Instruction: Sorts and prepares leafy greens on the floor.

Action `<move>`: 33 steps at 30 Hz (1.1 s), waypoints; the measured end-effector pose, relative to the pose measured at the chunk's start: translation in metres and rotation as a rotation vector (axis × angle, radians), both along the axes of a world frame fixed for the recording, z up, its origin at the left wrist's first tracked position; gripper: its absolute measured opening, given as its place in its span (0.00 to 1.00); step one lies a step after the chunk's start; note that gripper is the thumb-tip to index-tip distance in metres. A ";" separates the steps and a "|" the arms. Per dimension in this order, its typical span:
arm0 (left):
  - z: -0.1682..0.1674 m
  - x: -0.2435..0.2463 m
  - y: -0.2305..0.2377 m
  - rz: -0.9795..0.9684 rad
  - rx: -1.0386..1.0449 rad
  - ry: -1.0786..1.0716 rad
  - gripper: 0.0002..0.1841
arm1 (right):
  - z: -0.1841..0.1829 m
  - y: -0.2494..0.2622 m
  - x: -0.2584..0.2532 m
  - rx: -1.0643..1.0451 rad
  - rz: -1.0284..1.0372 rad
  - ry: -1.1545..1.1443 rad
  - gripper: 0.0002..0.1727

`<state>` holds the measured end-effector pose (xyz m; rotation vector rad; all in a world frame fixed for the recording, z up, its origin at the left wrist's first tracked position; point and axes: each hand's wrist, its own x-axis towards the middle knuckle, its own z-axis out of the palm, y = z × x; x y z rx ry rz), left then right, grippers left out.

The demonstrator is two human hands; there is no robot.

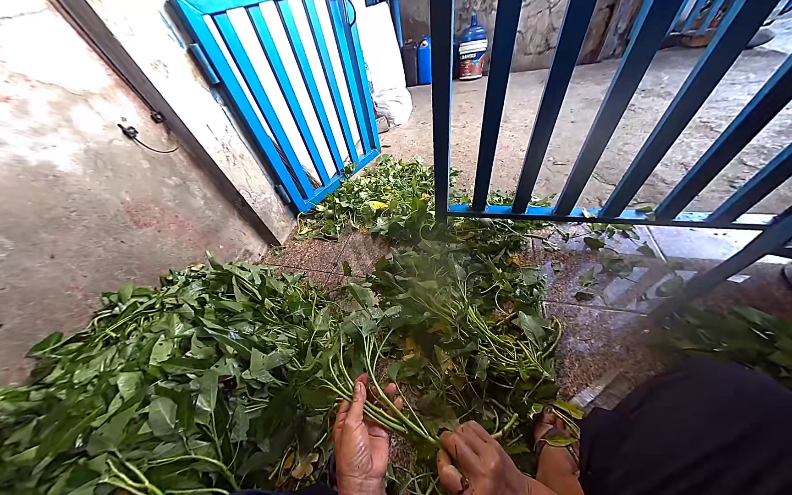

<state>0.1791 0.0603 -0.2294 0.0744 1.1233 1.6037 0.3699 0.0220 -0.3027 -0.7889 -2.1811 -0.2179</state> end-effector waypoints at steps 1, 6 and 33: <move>0.001 0.000 0.000 -0.010 -0.003 0.005 0.16 | 0.000 0.000 0.001 -0.002 0.005 0.002 0.07; 0.004 -0.001 -0.001 -0.066 -0.009 0.014 0.14 | 0.000 0.001 0.004 0.013 0.018 -0.015 0.07; -0.009 -0.022 -0.010 -0.526 0.796 -0.102 0.13 | 0.018 -0.001 0.023 -0.077 0.004 -0.039 0.06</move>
